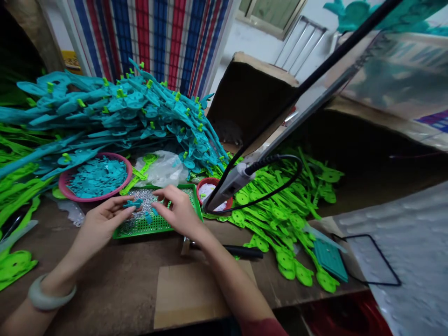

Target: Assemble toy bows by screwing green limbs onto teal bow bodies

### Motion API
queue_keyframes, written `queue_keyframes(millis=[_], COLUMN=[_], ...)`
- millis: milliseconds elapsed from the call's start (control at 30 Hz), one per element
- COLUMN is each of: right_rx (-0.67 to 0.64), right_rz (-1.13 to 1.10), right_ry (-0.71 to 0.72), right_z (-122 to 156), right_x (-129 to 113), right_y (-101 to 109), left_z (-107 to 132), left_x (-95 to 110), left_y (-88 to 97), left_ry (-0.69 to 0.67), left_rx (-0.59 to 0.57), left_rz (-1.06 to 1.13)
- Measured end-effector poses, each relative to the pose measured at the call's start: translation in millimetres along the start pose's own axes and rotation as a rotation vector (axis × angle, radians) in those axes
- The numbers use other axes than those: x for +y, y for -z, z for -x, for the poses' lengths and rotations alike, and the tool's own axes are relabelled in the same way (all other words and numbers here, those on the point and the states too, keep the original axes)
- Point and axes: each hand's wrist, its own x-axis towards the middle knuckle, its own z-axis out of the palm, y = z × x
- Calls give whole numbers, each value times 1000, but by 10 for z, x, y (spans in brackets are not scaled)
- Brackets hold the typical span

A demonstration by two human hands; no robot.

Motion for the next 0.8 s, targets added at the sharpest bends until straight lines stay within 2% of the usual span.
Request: queue_keyframes(millis=[133,233,333,400,500,800], right_rx=[-22,44,-99,-215,-279,-304], right_rz=[-18,212,576,694,730,768], right_ry=[49,-42,-191,-228,-218,-220], right_z=[-19,-32,-10,17,37,-77], right_x=[-56,79,267,373,465,457], right_y=[-56,46,141,152,121,93], left_z=[29,-3,-59,-84,-87,-47], left_x=[1,39,104,143,175,182], left_y=[-22,7,66,98,115,112], left_ry=[50,143,202,233,266,278], left_rx=[-38,36,139,181,193,188], left_rz=[99,341,544,611,631,613])
